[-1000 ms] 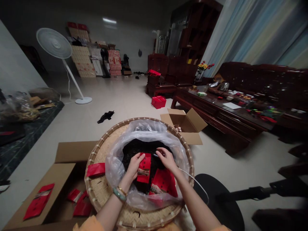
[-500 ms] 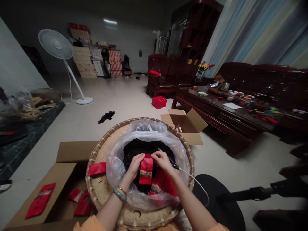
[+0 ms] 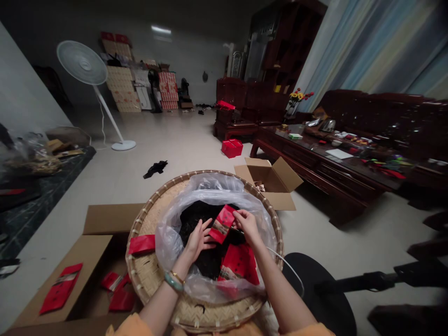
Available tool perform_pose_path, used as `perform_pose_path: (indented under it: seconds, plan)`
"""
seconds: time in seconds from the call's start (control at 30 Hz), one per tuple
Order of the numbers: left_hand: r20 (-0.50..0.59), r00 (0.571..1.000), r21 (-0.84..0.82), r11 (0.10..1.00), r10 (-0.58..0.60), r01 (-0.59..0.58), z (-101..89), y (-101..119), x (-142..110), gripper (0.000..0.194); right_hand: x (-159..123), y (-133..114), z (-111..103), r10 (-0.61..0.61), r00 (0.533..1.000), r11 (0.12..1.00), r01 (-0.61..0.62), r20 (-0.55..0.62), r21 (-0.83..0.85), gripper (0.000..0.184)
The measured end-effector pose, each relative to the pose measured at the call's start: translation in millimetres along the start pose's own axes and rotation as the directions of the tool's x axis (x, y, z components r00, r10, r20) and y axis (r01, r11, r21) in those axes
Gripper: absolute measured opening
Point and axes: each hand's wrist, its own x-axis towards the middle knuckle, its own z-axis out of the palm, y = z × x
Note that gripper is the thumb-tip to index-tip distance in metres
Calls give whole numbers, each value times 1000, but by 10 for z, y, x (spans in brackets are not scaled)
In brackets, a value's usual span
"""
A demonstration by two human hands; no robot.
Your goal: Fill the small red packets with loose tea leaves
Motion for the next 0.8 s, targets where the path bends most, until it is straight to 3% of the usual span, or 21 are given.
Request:
perform_pose_path:
  seconds: [0.07, 0.1, 0.2, 0.27, 0.33, 0.37, 0.43, 0.47, 0.53, 0.63, 0.8]
  plan:
    - [-23, 1000, 0, 1000, -11, 11, -6, -13, 18, 62, -44, -236, 212, -20, 996, 995, 12, 91, 95, 40]
    - [-21, 1000, -1, 1000, -11, 11, -6, -15, 26, 63, -77, -361, 345, -37, 978, 991, 10, 206, 131, 40]
    - [-9, 1000, 0, 1000, 0, 0, -6, 2, 35, 65, -151, -661, 664, -55, 831, 992, -17, 553, 124, 43]
    - [-19, 1000, 4, 1000, 11, -11, -10, 19, 24, 62, -147, -720, 672, -1, 770, 1000, 5, 637, -5, 43]
    - [-27, 999, 7, 1000, 23, -22, -17, 22, 12, 54, -119, -644, 492, 89, 803, 950, 108, 589, -292, 37]
    - [-33, 999, 13, 1000, 26, -26, -20, 16, 10, 51, -111, -568, 354, 103, 837, 852, 204, 537, -481, 31]
    - [-57, 998, 46, 999, 26, -24, -15, -6, 18, 46, -139, -380, 54, 144, 883, 492, 329, 448, -806, 17]
    - [-66, 997, 68, 997, 27, -23, -8, -20, 29, 44, -181, -287, -80, 174, 915, 307, 301, 365, -903, 16]
    - [-67, 997, 115, 993, 38, -30, 12, -48, 55, 42, -308, -132, -275, 234, 934, 75, 260, 270, -963, 24]
    - [-49, 998, 190, 981, 49, -39, 39, -87, 90, 40, -523, -6, -380, 247, 943, -28, 237, 223, -971, 23]
    - [-37, 999, 272, 962, 39, -28, 60, -137, 91, 36, -674, 44, -384, 182, 962, 15, 202, 201, -979, 19]
